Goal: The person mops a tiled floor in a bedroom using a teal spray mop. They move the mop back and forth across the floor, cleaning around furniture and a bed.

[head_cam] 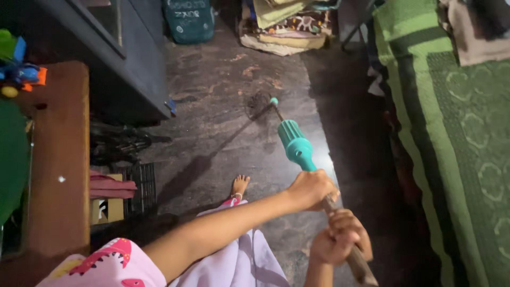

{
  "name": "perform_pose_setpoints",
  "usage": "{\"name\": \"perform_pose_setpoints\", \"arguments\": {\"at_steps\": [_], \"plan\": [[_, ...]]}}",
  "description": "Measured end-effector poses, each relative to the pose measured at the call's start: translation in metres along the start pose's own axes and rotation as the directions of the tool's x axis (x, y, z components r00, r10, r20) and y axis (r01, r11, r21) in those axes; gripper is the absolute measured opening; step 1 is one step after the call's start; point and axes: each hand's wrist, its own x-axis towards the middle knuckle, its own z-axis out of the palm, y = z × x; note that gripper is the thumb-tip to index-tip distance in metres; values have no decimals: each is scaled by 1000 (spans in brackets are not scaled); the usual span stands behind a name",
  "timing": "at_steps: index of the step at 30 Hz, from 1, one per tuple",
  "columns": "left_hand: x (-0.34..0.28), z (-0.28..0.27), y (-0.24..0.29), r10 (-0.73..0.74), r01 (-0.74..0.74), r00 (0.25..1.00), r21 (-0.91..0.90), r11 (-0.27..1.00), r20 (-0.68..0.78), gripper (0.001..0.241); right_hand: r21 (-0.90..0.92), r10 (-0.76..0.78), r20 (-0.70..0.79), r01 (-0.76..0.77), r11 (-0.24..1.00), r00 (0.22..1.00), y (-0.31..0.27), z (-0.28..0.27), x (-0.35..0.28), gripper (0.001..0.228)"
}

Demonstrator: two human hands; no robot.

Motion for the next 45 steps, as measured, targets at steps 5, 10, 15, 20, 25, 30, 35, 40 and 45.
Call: {"name": "perform_pose_setpoints", "arguments": {"at_steps": [5,10,15,20,25,30,35,40,45], "plan": [[57,-24,-102,-111,111,994,11,994,-1,4,-80,79,126,-69,994,989,76,63,48,45],[105,-35,-194,21,-15,987,38,999,-157,5,-233,191,95,-165,958,977,144,116,82,34],[99,-49,-221,-165,164,986,87,983,-2,6,-267,159,259,-88,960,953,150,134,77,32],[54,-59,-160,-125,123,987,-24,992,-97,11,-436,233,422,-30,900,876,90,109,66,29],[-11,-51,-55,-128,114,983,-106,988,-133,10,-415,171,483,53,908,858,-11,72,36,34],[-59,-29,61,-106,100,990,-65,993,-95,24,-507,335,439,-78,858,834,-134,21,17,29],[-89,-14,160,-39,30,998,-178,984,-47,21,-597,407,321,-151,788,855,-245,-9,23,18],[-93,-2,194,-25,30,999,-141,990,39,32,-138,110,346,-65,988,932,-246,-19,13,40],[-84,9,179,-18,23,999,-128,992,40,32,-43,-38,227,49,998,973,-207,-31,-3,42]]}}
